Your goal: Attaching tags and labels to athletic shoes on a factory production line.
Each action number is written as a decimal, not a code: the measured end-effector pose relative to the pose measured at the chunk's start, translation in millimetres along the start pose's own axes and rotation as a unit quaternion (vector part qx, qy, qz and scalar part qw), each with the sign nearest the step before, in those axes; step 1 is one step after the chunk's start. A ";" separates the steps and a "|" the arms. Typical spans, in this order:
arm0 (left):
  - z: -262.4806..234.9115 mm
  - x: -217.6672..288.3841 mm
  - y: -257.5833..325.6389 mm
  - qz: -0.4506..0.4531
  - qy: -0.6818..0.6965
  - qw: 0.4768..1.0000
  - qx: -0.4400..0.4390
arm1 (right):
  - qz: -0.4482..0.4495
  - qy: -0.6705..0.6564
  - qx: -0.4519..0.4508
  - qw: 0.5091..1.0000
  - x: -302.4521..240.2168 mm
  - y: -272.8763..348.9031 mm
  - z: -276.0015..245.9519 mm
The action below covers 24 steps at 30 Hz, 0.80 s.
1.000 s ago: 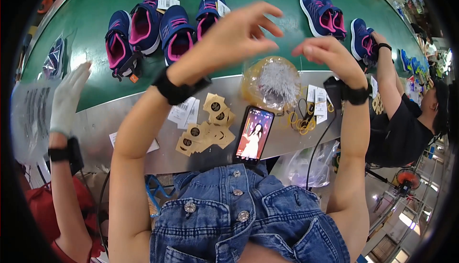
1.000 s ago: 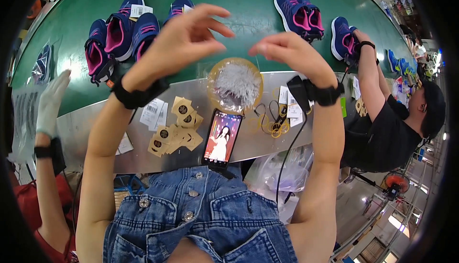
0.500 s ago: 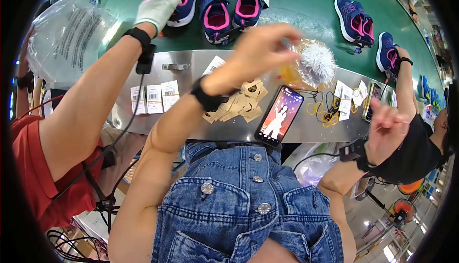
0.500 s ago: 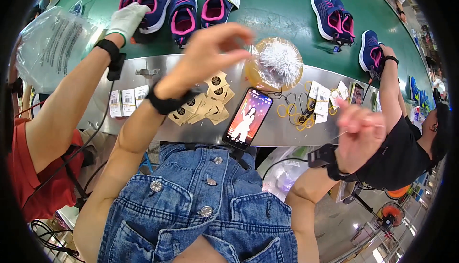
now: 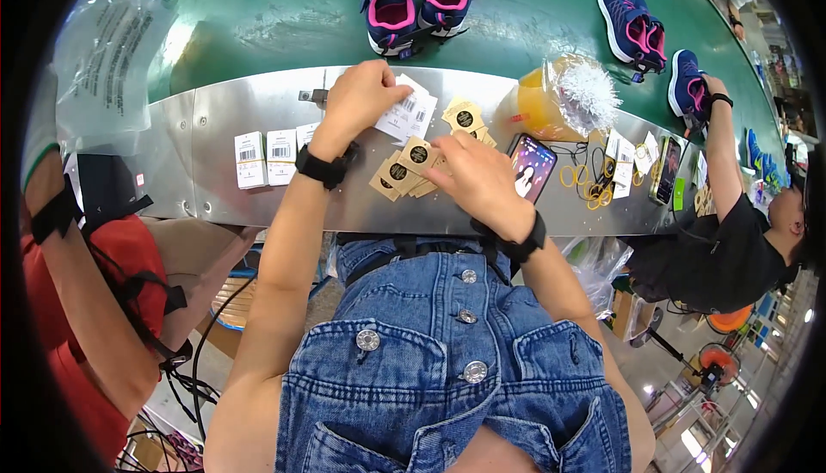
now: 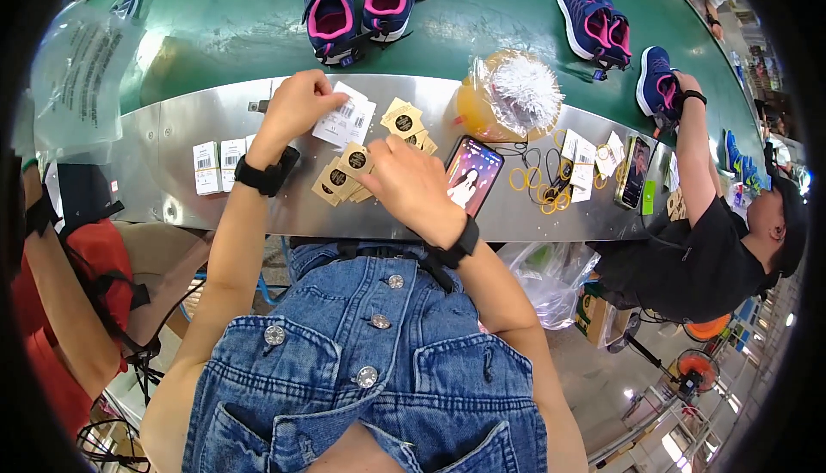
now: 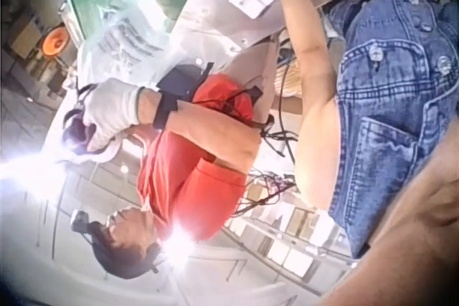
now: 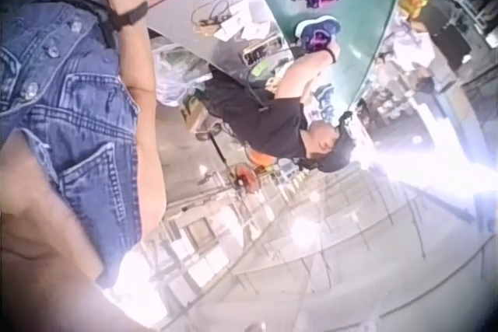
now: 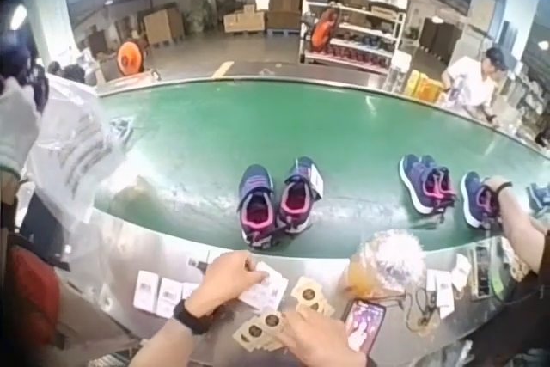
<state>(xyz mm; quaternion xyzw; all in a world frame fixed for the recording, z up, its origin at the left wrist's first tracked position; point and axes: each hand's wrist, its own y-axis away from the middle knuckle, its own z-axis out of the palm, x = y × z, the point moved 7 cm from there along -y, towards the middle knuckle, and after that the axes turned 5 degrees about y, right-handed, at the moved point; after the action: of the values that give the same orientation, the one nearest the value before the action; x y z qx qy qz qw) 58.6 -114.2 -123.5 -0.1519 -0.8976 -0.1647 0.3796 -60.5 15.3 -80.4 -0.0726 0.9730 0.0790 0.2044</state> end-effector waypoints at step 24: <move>16.6 38.7 54.7 -0.014 0.554 0.831 -0.049 | 0.140 -0.474 0.103 0.863 35.1 14.6 -49.0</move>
<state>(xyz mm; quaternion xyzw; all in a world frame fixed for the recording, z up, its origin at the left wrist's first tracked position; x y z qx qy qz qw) 44.0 -52.5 -96.2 -0.0411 -0.5300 -0.2703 0.8027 -113.8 16.7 -48.7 0.1323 0.7615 0.0309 0.6338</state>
